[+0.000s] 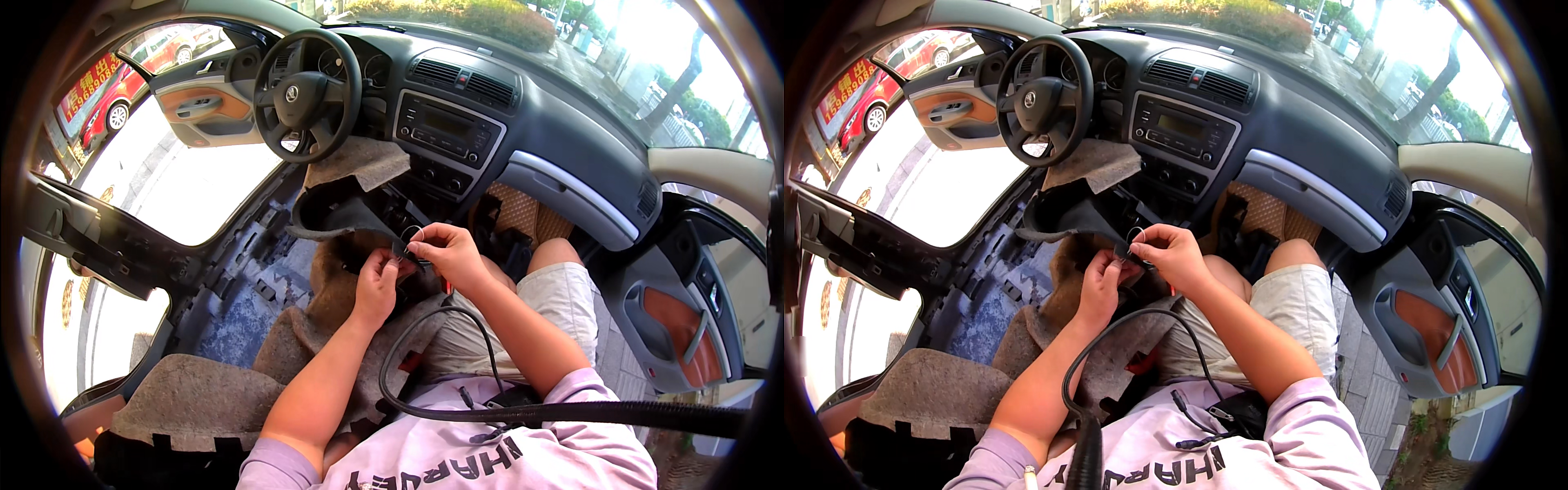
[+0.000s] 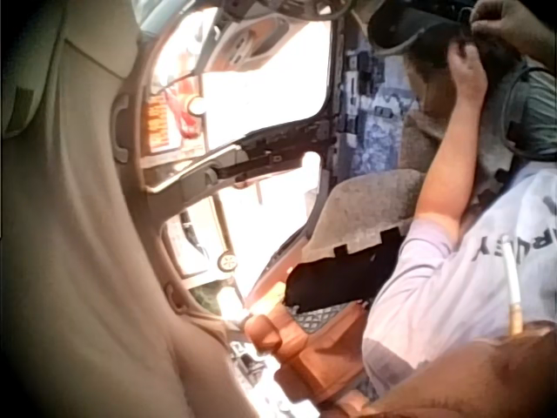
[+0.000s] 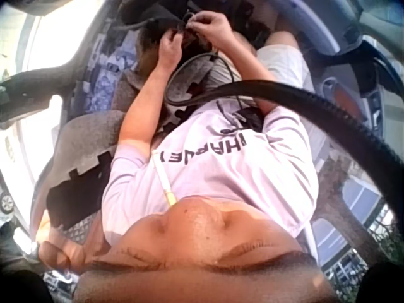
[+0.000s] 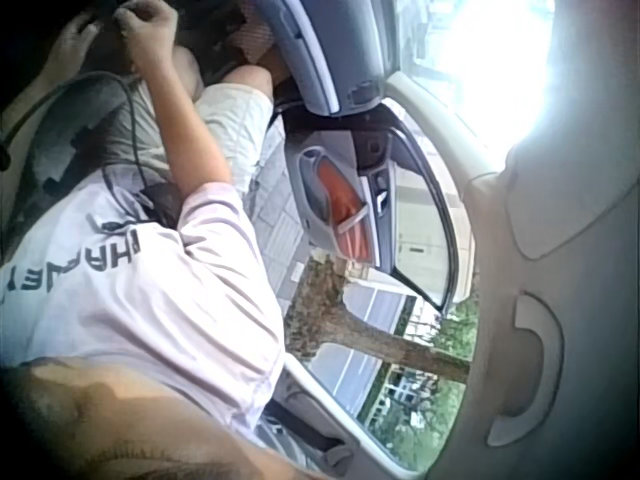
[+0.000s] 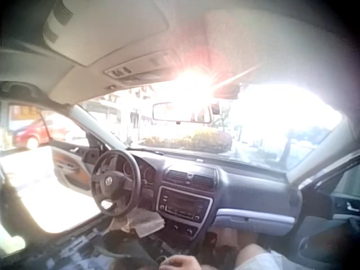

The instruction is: The person pulls a cable through a car's interior, threading it behind trim panels and through an overhead grab handle while managing the slack from a plastic reel.

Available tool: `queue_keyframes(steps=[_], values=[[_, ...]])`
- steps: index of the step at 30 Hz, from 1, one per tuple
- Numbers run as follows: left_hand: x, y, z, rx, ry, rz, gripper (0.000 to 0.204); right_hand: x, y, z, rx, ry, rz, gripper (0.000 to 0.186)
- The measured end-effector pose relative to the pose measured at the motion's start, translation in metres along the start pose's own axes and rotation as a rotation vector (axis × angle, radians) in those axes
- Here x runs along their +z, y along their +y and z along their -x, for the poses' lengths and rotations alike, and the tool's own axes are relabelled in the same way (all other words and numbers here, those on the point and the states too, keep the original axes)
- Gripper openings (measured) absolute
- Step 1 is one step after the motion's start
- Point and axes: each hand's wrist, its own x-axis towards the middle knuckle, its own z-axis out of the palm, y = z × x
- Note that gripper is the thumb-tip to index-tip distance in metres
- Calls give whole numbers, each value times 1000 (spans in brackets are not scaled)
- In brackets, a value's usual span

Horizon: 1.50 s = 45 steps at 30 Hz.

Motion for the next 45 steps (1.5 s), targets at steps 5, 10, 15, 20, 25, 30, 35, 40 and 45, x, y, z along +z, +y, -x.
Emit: queue_keyframes(steps=[5, 10, 15, 20, 25, 30, 35, 40, 45], values=[[-4, 6, 2, 42, -81, 409, 10, -12, 5, -2, 100, 27, -275, 11], [-17, -1, 0, 130, -150, 200, 9, -27, 3, -2, 85, 47, -525, 11], [6, 24, 17, 497, -269, -526, 9, -50, -3, -2, 18, 115, -304, 18], [13, 31, 22, 816, -70, -698, 5, -75, -13, -2, 100, 290, 106, 39], [12, 33, 25, 933, -250, -583, 5, -120, 10, 1, 81, 329, 862, 46], [12, 31, 30, 867, -415, -660, 22, -87, -29, 25, 15, 259, 1339, 43], [17, 27, 31, 896, -487, -712, 27, -48, -44, 20, -326, 245, 1086, 34], [19, 29, 34, 858, -520, -787, 21, -14, -45, 18, 172, -314, 444, 34], [19, 33, 38, 837, -519, -817, 15, -14, -15, 21, 259, -341, 327, 21]])
